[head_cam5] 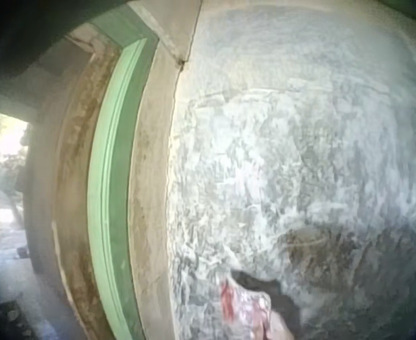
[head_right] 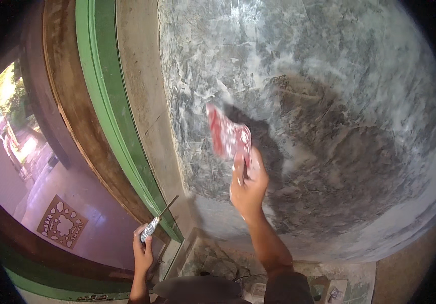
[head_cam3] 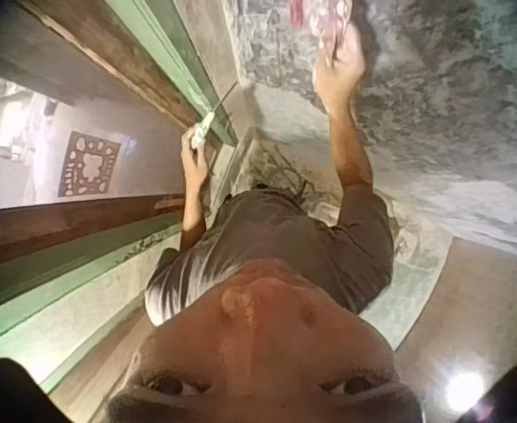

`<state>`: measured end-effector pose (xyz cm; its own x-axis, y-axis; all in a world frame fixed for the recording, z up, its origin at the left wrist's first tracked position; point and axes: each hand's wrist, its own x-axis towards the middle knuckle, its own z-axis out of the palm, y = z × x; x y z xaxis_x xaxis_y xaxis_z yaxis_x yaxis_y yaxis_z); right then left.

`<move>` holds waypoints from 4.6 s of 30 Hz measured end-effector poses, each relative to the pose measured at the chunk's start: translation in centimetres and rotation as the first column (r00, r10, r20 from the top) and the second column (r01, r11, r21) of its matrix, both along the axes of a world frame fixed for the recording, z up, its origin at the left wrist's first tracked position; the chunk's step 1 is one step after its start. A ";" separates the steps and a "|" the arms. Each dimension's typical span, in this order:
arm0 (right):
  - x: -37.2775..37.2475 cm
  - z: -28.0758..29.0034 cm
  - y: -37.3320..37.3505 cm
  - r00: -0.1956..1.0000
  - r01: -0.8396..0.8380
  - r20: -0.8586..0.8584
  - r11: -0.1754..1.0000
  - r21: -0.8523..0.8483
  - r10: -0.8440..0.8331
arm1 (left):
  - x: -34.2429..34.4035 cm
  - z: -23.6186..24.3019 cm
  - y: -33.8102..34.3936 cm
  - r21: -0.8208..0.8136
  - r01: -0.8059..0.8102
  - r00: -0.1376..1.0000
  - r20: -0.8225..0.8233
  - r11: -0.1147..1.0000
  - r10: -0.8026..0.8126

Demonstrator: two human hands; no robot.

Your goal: The person scrapes and smooths a wall surface with a putty knife and a scraper, applying plaster from a bucket.

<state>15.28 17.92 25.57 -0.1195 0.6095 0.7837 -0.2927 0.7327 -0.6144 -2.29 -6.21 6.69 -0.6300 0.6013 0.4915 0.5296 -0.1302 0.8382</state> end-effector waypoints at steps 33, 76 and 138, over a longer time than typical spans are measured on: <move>-7.5 10.4 8.3 0.570 -0.002 -0.051 -0.064 0.998 -0.820 | -1.0 -1.8 2.5 0.126 0.136 0.934 0.314 0.983 -0.169; -5.7 -0.2 6.2 0.538 -0.131 0.318 0.295 0.946 -0.780 | -0.1 -0.1 -3.1 0.103 0.098 0.901 0.413 0.990 -0.132; 46.2 -29.2 -43.6 0.931 0.233 0.075 0.422 -0.876 -0.358 | 36.3 -9.6 -21.9 -0.537 0.648 0.755 0.544 0.540 -0.365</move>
<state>61.48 -25.73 -3.62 0.2520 0.9528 -0.1692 -0.2751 -0.0971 -0.9565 34.06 -28.15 -2.88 -0.1343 0.9276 -0.3486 0.2338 0.3715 0.8985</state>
